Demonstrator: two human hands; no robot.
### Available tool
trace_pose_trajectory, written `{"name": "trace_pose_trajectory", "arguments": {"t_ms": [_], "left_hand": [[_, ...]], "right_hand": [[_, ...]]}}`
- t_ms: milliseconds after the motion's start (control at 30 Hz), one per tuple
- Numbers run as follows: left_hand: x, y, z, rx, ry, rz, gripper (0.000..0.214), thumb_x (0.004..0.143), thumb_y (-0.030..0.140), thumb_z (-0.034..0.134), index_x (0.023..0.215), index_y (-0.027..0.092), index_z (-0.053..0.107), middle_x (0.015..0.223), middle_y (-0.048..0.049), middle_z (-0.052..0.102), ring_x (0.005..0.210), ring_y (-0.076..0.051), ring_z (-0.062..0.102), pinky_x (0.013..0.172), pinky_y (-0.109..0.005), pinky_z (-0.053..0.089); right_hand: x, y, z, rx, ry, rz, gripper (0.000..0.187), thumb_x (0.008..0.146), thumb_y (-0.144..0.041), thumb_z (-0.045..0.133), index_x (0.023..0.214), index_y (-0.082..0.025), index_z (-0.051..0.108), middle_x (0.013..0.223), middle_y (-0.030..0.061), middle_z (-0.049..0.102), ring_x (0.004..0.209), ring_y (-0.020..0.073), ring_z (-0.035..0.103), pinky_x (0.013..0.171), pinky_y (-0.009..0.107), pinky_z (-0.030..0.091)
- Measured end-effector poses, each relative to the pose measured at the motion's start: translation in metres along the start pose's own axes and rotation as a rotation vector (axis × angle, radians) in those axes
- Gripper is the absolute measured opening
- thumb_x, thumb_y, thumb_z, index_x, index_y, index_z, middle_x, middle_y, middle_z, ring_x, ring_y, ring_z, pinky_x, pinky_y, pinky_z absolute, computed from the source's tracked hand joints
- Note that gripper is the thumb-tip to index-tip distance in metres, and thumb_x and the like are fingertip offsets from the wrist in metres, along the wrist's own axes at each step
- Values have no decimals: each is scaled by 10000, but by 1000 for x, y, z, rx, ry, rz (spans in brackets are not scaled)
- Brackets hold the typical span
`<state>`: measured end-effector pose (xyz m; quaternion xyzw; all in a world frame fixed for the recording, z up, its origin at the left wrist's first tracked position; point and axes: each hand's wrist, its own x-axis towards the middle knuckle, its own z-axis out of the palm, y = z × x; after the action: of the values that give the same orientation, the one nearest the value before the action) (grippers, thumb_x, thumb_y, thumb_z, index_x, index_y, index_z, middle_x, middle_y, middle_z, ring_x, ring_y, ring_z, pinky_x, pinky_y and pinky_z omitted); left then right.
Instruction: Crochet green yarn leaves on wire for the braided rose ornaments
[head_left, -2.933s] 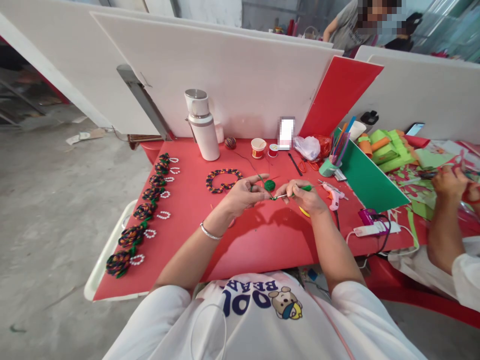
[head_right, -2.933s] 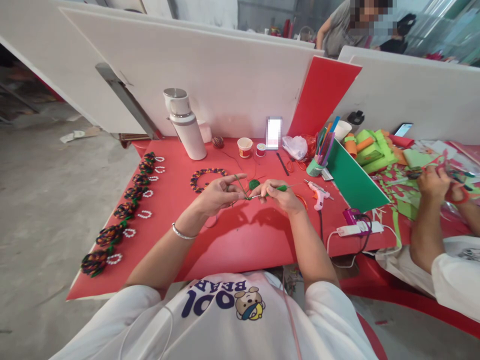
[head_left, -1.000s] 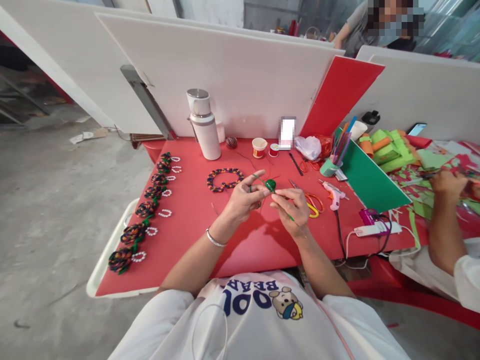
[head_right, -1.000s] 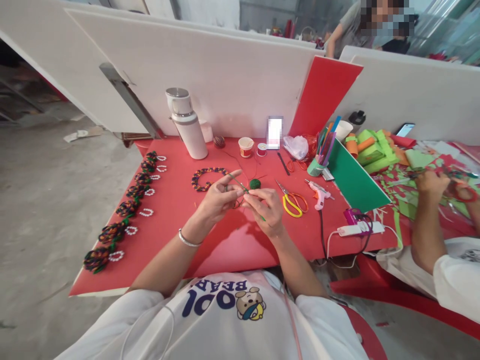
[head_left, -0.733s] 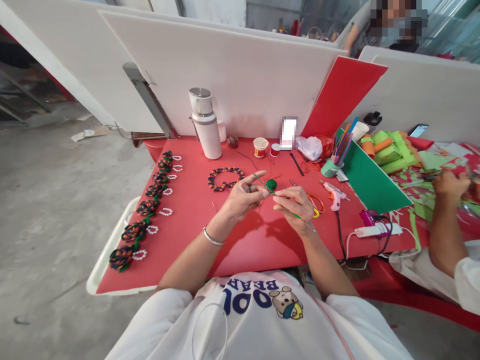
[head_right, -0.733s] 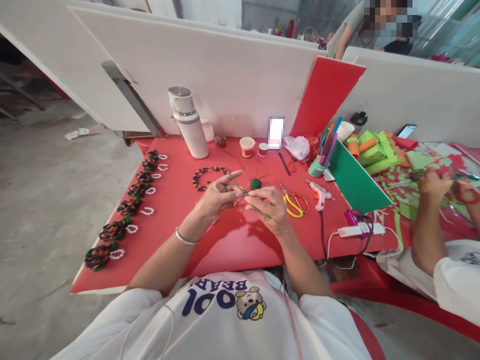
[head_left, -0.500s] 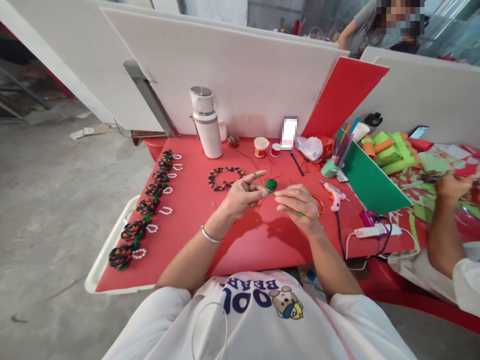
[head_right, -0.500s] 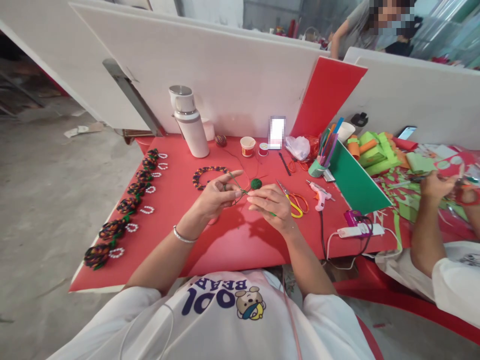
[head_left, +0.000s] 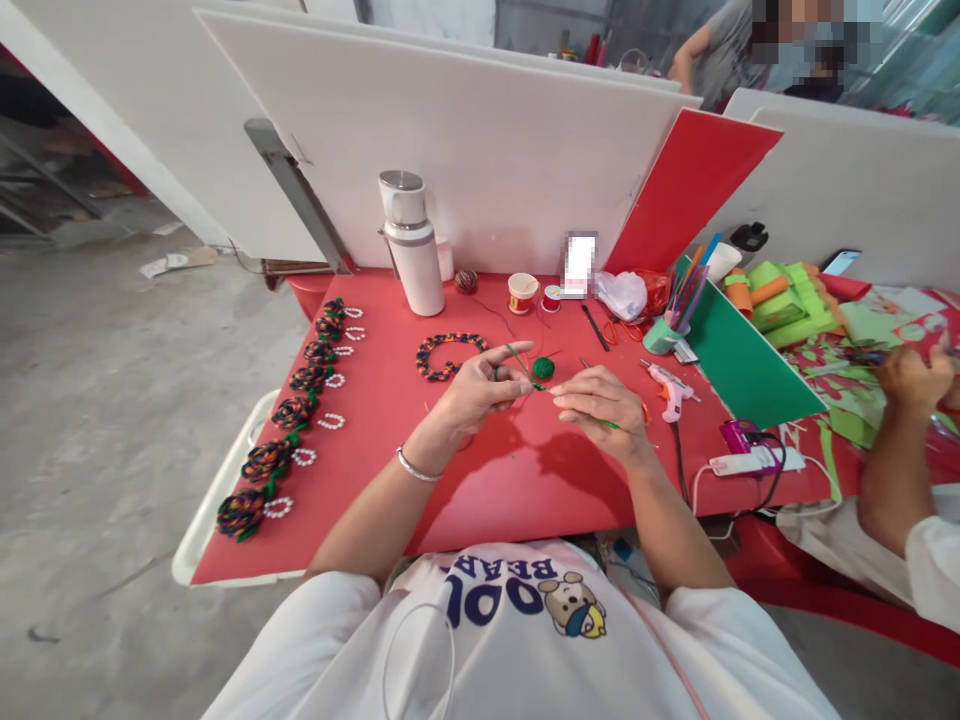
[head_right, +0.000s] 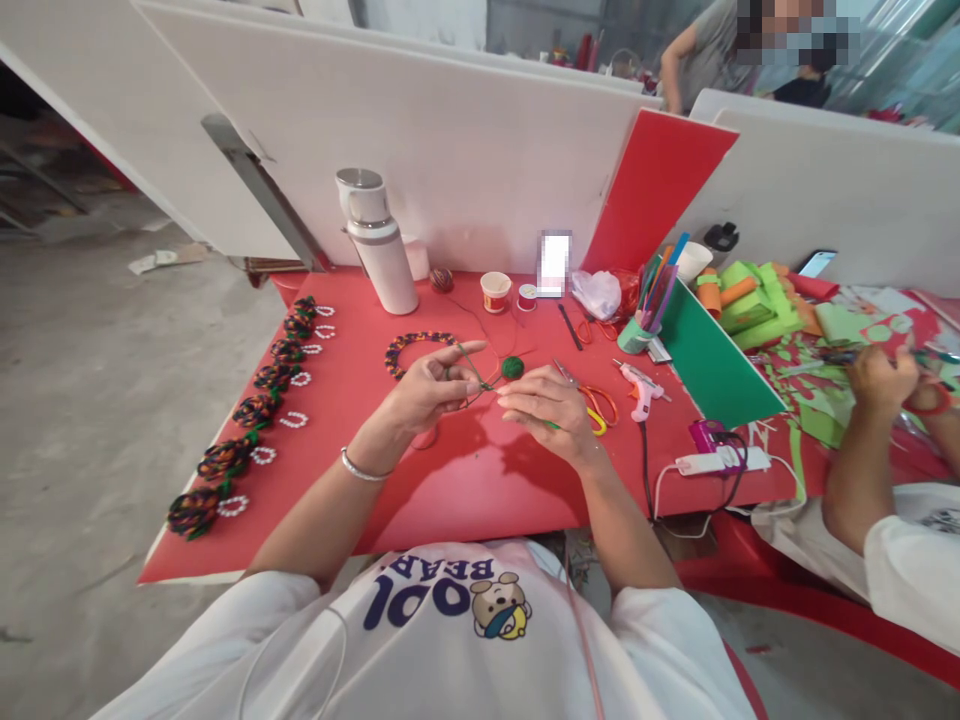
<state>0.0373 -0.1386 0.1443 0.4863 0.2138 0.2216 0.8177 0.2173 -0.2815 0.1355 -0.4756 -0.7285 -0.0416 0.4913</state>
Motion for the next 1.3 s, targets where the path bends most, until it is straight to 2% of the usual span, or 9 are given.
{"name": "trace_pose_trajectory", "arguments": {"t_ms": [167,267,533,633,767,867,1033,1167,1300], "left_hand": [[0,-1,0,2,-35,-5,836,577,222,919,1349,109,622,673,8,696,468,-60,478,429,-201,248],[1,-3,0,7,-54,1,797,589,222,910,1332,118,640,668,11,689,474,-65,491,432,-201,260],[4,-9,4,43,-54,50,714,616,210,873,1299,135,680,685,17,685,498,-79,556,434,-200,316],[3,-13,11,77,-39,82,677,637,197,858,1290,140,692,687,27,667,517,-83,578,446,-200,348],[4,-15,16,77,19,115,680,653,207,861,1307,151,683,753,16,683,527,-75,583,449,-198,357],[4,-13,16,53,13,124,737,628,231,896,1326,168,668,889,-21,728,531,-67,584,428,-199,346],[5,-12,19,60,39,134,788,604,275,940,1329,144,661,661,33,675,487,-81,562,427,-197,340],[6,-13,21,59,43,134,806,601,282,942,1340,144,652,637,35,678,474,-81,562,423,-195,323],[8,-15,19,47,25,100,852,587,277,935,1370,133,632,633,34,679,461,-82,553,421,-198,312]], "right_hand": [[-1,1,-1,109,16,82,150,913,-260,740,1049,-309,782,994,23,815,893,204,721,835,421,585],[-5,4,2,210,66,152,113,938,-334,703,1002,-298,788,938,33,810,860,215,728,813,431,594],[-16,9,23,346,206,312,200,936,-451,685,919,-276,781,876,44,779,856,225,720,816,437,606],[-21,8,36,378,255,352,186,947,-433,677,962,-280,782,954,41,773,907,209,728,810,397,614],[-24,5,44,282,306,427,206,951,-439,669,992,-277,787,1097,64,758,1005,210,724,779,353,620],[-24,4,42,288,319,417,192,959,-418,662,995,-276,786,1048,63,770,966,212,728,745,347,621],[-27,7,44,260,373,417,249,956,-469,651,993,-260,782,1027,76,772,920,218,731,743,372,630],[-31,8,50,247,440,427,270,943,-497,658,978,-259,780,1026,81,768,882,223,733,750,398,635],[-26,3,46,218,420,384,251,953,-476,652,954,-259,778,989,64,766,877,215,731,764,391,633]]}}
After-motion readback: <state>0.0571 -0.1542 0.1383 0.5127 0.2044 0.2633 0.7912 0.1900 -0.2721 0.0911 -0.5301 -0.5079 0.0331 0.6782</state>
